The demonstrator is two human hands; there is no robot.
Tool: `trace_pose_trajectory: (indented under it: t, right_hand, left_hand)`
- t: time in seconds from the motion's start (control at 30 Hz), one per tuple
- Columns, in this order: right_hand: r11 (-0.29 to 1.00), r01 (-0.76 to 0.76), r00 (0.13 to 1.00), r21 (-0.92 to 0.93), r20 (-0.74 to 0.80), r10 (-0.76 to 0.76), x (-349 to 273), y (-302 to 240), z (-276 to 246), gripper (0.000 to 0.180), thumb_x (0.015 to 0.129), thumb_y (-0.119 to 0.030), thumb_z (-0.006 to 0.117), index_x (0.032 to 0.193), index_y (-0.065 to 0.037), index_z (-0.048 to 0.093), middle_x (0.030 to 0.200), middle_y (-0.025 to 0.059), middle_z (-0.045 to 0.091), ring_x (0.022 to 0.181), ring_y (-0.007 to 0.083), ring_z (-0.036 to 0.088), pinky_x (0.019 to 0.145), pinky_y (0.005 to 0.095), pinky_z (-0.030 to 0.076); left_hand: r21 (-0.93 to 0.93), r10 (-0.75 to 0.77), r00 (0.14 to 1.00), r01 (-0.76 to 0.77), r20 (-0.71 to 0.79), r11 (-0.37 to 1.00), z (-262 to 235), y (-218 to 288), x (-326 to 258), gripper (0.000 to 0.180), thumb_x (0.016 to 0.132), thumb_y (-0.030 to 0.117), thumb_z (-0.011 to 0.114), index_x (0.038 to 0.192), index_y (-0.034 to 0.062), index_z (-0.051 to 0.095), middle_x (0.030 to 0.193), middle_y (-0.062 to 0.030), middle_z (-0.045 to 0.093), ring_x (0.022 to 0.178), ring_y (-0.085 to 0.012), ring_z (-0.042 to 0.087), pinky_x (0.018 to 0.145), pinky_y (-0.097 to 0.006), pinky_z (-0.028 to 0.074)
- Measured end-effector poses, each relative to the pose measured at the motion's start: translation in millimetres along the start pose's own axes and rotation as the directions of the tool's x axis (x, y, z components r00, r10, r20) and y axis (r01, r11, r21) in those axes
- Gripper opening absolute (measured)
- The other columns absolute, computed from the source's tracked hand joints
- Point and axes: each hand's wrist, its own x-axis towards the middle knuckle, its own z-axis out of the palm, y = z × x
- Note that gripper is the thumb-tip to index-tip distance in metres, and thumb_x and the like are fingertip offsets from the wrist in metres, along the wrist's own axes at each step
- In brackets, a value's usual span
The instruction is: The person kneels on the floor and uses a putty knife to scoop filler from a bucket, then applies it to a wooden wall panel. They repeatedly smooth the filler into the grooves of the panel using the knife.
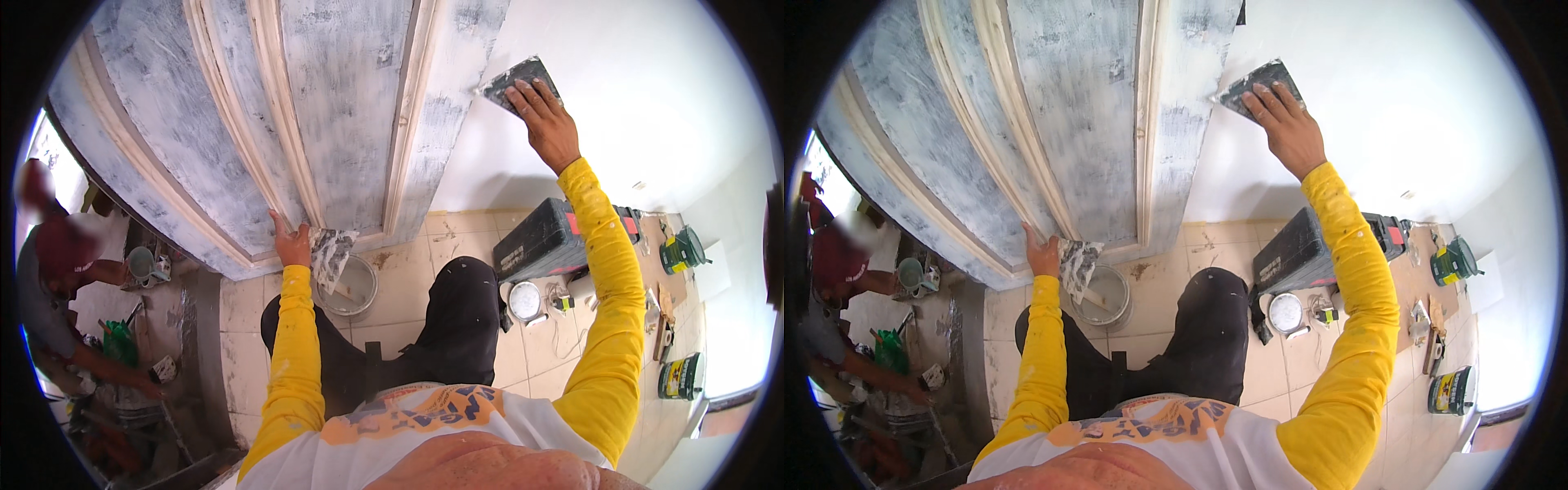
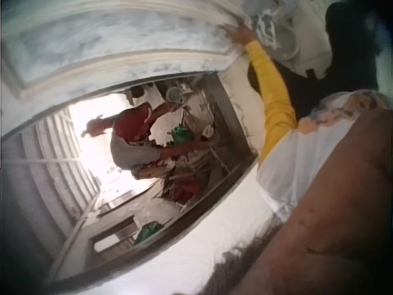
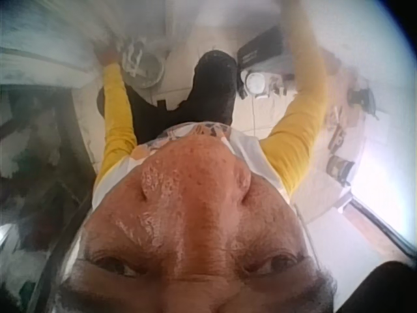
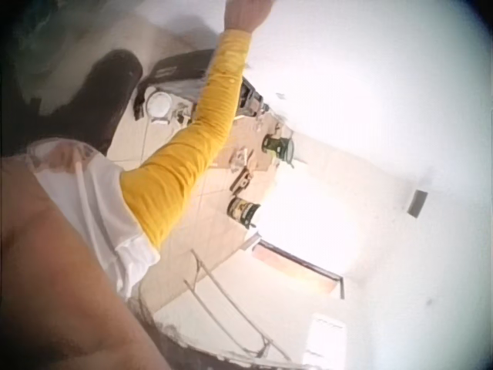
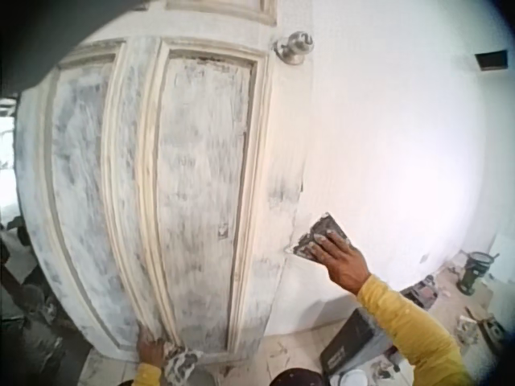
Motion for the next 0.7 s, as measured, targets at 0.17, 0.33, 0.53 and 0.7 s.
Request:
trace_pose_trajectory:
  t: [0.17, 0.33, 0.53, 0.7]
  right_hand:
    - [0.996, -0.051, 0.947, -0.071, -0.320, 0.026, 50.3, -12.8, -30.8, 0.065, 0.083, -0.003, 0.065, 0.143, -0.026, 0.052, 0.138, -0.0022, 0.061, 0.114, 0.0261, 0.064, 0.073, 0.0343, 0.062]
    - [0.989, -0.143, 0.962, -0.029, -0.239, 0.133, 101.2, -23.2, -70.8, 0.057, 0.085, -0.004, 0.062, 0.141, -0.010, 0.051, 0.132, 0.0102, 0.058, 0.103, 0.0285, 0.058, 0.077, 0.0386, 0.057]
    - [0.999, -0.043, 0.936, -0.014, -0.350, 0.036, 118.3, -49.0, -27.3, 0.056, 0.084, -0.003, 0.062, 0.139, -0.002, 0.050, 0.128, 0.0121, 0.054, 0.084, 0.0240, 0.062, 0.065, 0.0344, 0.060]
    - [0.998, 0.064, 0.989, 0.004, -0.134, -0.063, 52.7, -62.6, 25.7, 0.064, 0.084, -0.002, 0.060, 0.146, 0.003, 0.043, 0.132, 0.0141, 0.050, 0.085, 0.0247, 0.063, 0.061, 0.0327, 0.060]
  left_hand:
    - [-0.001, -0.137, 0.987, 0.138, 0.088, 0.990, -7.3, 10.9, -1.7, 0.088, 0.086, 0.011, 0.068, 0.161, 0.0061, 0.020, 0.095, -0.0143, 0.067, 0.067, -0.0134, 0.054, 0.067, -0.028, 0.049]
    - [0.018, -0.106, 0.990, 0.105, 0.091, 0.994, -11.3, 12.3, -2.7, 0.087, 0.087, 0.011, 0.068, 0.160, 0.0057, 0.021, 0.134, -0.0239, 0.062, 0.082, -0.0146, 0.062, 0.076, -0.026, 0.052]
    - [-0.088, -0.071, 0.996, 0.075, 0.044, 0.993, -3.7, 4.4, -3.9, 0.086, 0.087, 0.011, 0.068, 0.160, 0.0051, 0.022, 0.138, -0.0224, 0.059, 0.089, -0.0156, 0.066, 0.079, -0.027, 0.054]
    - [0.035, -0.138, 0.987, 0.135, 0.080, 0.990, -7.3, 8.3, -3.8, 0.088, 0.088, 0.010, 0.068, 0.160, 0.0046, 0.020, 0.144, -0.0244, 0.054, 0.100, -0.0187, 0.068, 0.085, -0.028, 0.054]
